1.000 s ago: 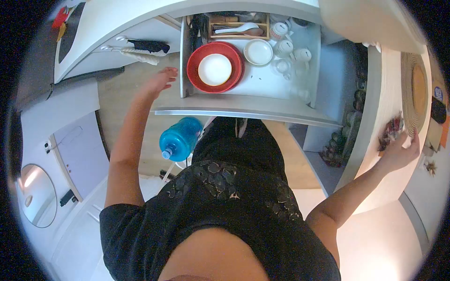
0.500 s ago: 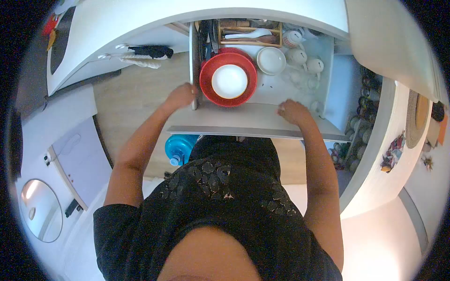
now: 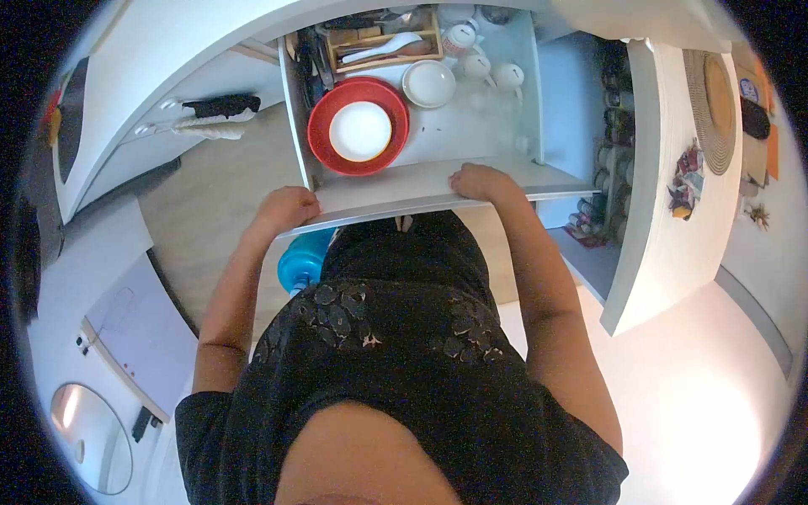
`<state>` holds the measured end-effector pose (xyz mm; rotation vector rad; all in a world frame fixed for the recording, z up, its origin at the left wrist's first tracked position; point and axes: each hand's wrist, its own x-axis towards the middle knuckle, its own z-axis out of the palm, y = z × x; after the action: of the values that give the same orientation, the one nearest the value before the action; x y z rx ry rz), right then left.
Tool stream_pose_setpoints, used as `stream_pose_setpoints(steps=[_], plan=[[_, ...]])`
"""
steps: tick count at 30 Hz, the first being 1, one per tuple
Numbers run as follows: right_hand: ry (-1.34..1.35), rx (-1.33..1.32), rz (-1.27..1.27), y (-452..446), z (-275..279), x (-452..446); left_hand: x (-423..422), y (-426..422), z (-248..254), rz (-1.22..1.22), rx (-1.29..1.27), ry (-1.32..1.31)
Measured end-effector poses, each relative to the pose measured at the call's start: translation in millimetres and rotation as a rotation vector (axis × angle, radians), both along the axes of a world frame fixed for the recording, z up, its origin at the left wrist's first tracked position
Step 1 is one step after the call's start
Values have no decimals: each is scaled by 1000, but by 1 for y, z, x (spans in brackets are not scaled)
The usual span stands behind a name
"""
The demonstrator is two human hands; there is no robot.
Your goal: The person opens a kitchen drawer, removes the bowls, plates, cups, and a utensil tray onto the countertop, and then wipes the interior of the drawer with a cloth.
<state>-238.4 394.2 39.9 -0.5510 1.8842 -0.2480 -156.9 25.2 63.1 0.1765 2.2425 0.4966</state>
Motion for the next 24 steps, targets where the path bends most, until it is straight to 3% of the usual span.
stream_pose_setpoints(steps=[3,11,15,17,18,19,20,21,22,23,24], plan=[[-10,115,-18,9,-14,17,22,9,-4,58,30,-10],[-12,67,66,12,3,23,35,27,4,56,-54,-71],[-43,69,75,12,-1,17,29,11,-26,51,16,-125],[-34,-21,74,18,-14,5,15,2,-43,448,331,-384],[-24,-107,64,19,-24,0,8,2,-49,456,328,-386],[-29,-111,68,18,-37,-7,0,3,-55,683,338,-473],[-78,-185,-193,13,-52,-14,-7,2,-60,911,345,-556],[-130,-255,-457,8,-67,-20,-11,-1,-70,916,337,-561],[-139,-256,-458,2,-78,-25,-11,-2,-85,1071,379,-498],[-260,-232,-654,-5,-90,-30,-11,-3,-100,1225,422,-429],[-382,-203,-848,-13,-101,-33,-12,-2,-120,1230,417,-433]])
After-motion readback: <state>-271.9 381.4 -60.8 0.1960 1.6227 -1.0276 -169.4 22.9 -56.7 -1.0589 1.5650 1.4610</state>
